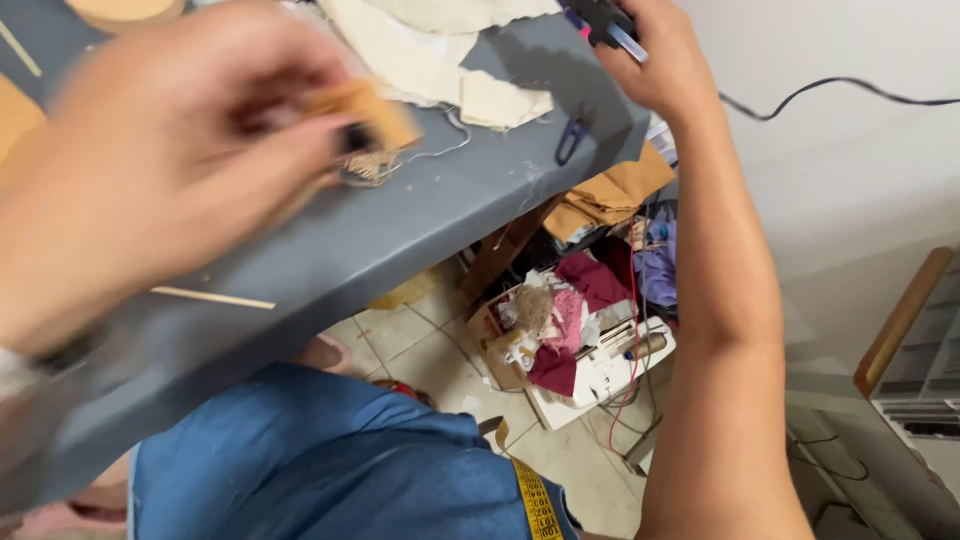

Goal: Assembling a decorative flower by gluing fabric petals onto a wooden stick using a hot glue gun.

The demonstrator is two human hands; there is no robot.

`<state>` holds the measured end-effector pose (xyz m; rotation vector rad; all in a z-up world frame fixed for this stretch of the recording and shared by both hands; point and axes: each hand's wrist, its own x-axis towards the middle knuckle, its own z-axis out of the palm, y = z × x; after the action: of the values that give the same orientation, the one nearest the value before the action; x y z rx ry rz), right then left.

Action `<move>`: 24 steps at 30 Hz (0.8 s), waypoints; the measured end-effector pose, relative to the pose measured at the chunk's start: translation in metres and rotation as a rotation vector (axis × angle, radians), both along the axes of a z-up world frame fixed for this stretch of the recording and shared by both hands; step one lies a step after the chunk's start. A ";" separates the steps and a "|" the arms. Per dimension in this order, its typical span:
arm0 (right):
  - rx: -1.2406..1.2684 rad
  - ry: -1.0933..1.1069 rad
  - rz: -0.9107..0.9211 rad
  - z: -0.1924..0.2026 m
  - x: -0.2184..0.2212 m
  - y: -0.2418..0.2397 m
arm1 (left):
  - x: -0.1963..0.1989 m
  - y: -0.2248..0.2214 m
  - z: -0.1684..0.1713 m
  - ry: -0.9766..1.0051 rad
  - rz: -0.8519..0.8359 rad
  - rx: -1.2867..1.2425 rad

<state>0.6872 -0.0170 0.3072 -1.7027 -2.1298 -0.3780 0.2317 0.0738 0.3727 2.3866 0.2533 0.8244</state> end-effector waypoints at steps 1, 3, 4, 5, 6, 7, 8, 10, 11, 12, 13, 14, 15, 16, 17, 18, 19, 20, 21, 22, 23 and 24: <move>0.090 0.047 -0.054 0.003 -0.006 -0.012 | 0.025 0.002 0.001 0.014 -0.018 0.025; 0.174 0.091 -0.114 0.007 -0.020 -0.035 | 0.071 0.008 -0.014 0.026 -0.042 0.043; 0.241 0.178 -0.114 0.008 -0.028 -0.047 | 0.092 0.013 -0.030 0.163 0.053 -0.065; 0.309 0.263 -0.112 0.009 -0.036 -0.059 | 0.112 0.016 -0.046 0.300 0.150 -0.172; 0.302 0.259 -0.117 0.007 -0.044 -0.067 | 0.120 0.019 -0.061 0.298 0.144 -0.179; 0.292 0.323 -0.117 0.004 -0.052 -0.073 | 0.127 0.022 -0.076 0.394 0.188 -0.205; 0.280 0.387 -0.116 0.002 -0.061 -0.080 | 0.134 0.025 -0.090 0.491 0.233 -0.231; 0.235 0.345 -0.024 -0.002 -0.076 -0.086 | 0.127 0.010 -0.076 0.577 0.261 -0.291; 0.191 0.301 0.065 -0.004 -0.084 -0.089 | 0.125 0.003 -0.069 0.662 0.286 -0.350; 0.194 0.299 0.062 -0.003 -0.086 -0.092 | 0.124 0.005 -0.074 0.661 0.283 -0.347; 0.153 0.271 0.086 -0.002 -0.088 -0.094 | 0.123 0.008 -0.080 0.654 0.283 -0.302; 0.112 0.243 0.110 -0.001 -0.092 -0.097 | 0.121 0.010 -0.085 0.647 0.282 -0.257; 0.112 0.241 0.111 -0.004 -0.089 -0.096 | 0.124 0.020 -0.105 0.645 0.282 -0.257; 0.070 0.338 0.111 -0.007 -0.087 -0.094 | 0.125 0.030 -0.124 0.567 0.279 -0.186; 0.025 0.431 0.114 -0.009 -0.085 -0.092 | 0.127 0.040 -0.144 0.484 0.277 -0.117; 0.024 0.426 0.118 -0.015 -0.082 -0.088 | 0.126 0.037 -0.142 0.479 0.280 -0.119; -0.005 0.462 0.151 -0.021 -0.078 -0.085 | 0.126 0.034 -0.140 0.453 0.270 -0.113; -0.035 0.497 0.185 -0.027 -0.075 -0.082 | 0.126 0.031 -0.138 0.428 0.261 -0.107; -0.039 0.489 0.186 -0.026 -0.079 -0.079 | 0.127 0.029 -0.141 0.420 0.263 -0.112; -0.083 0.514 0.127 -0.026 -0.083 -0.077 | 0.128 0.028 -0.144 0.411 0.259 -0.106; -0.126 0.536 0.067 -0.026 -0.087 -0.074 | 0.129 0.026 -0.147 0.401 0.256 -0.100; -0.131 0.526 0.070 -0.036 -0.083 -0.068 | 0.127 0.022 -0.139 0.392 0.259 -0.105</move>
<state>0.6040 -0.0855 0.2708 -1.5696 -1.8411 0.2166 0.3583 0.0954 0.2337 2.4290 0.7559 0.4294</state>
